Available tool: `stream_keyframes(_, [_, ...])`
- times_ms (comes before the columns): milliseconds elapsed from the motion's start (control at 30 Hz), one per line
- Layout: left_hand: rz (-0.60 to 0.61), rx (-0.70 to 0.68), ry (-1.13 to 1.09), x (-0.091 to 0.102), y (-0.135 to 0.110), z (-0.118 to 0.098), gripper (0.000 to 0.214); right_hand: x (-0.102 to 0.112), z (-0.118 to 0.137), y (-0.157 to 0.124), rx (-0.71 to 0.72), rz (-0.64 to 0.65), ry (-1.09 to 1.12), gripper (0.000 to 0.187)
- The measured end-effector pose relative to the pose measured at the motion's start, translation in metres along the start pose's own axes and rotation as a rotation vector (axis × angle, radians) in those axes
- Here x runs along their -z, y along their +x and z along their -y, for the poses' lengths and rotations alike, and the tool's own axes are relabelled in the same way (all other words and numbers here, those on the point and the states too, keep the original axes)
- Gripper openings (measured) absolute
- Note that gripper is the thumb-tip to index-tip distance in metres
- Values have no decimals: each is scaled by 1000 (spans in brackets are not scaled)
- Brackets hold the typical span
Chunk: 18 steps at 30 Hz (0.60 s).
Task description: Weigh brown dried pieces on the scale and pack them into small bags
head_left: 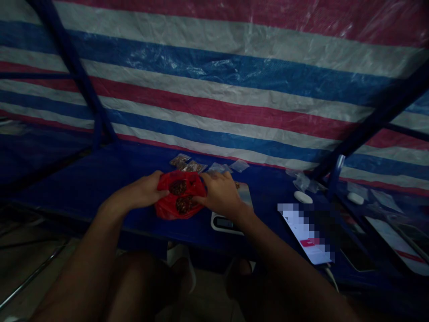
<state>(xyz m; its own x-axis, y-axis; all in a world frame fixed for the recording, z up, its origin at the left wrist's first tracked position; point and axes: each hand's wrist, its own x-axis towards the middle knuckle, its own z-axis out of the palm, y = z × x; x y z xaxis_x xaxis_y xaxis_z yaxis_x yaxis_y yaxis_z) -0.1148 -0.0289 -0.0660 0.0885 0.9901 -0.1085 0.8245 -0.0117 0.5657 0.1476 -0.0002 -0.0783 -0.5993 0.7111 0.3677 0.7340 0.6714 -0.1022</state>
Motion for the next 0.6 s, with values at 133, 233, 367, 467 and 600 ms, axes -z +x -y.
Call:
stream_keyframes(133, [-16, -22, -139, 9, -5, -14, 70, -4, 7, 10, -21, 109, -64, 44])
stream_keyframes(233, [-105, -39, -208, 19, -9, -20, 61, 8, 3, 15, -131, 18, 77, 48])
stream_keyframes(367, [-127, 21, -165, 22, -8, -26, 43, 19, -2, 16, -217, -87, 285, 51])
stream_keyframes(467, [-67, 115, -46, 22, -6, -30, 38, 19, -5, 14, -209, -43, 299, 45])
stream_keyframes(600, [-108, 146, 106, 27, -9, -32, 40, 20, -8, 12, -245, -8, 313, 40])
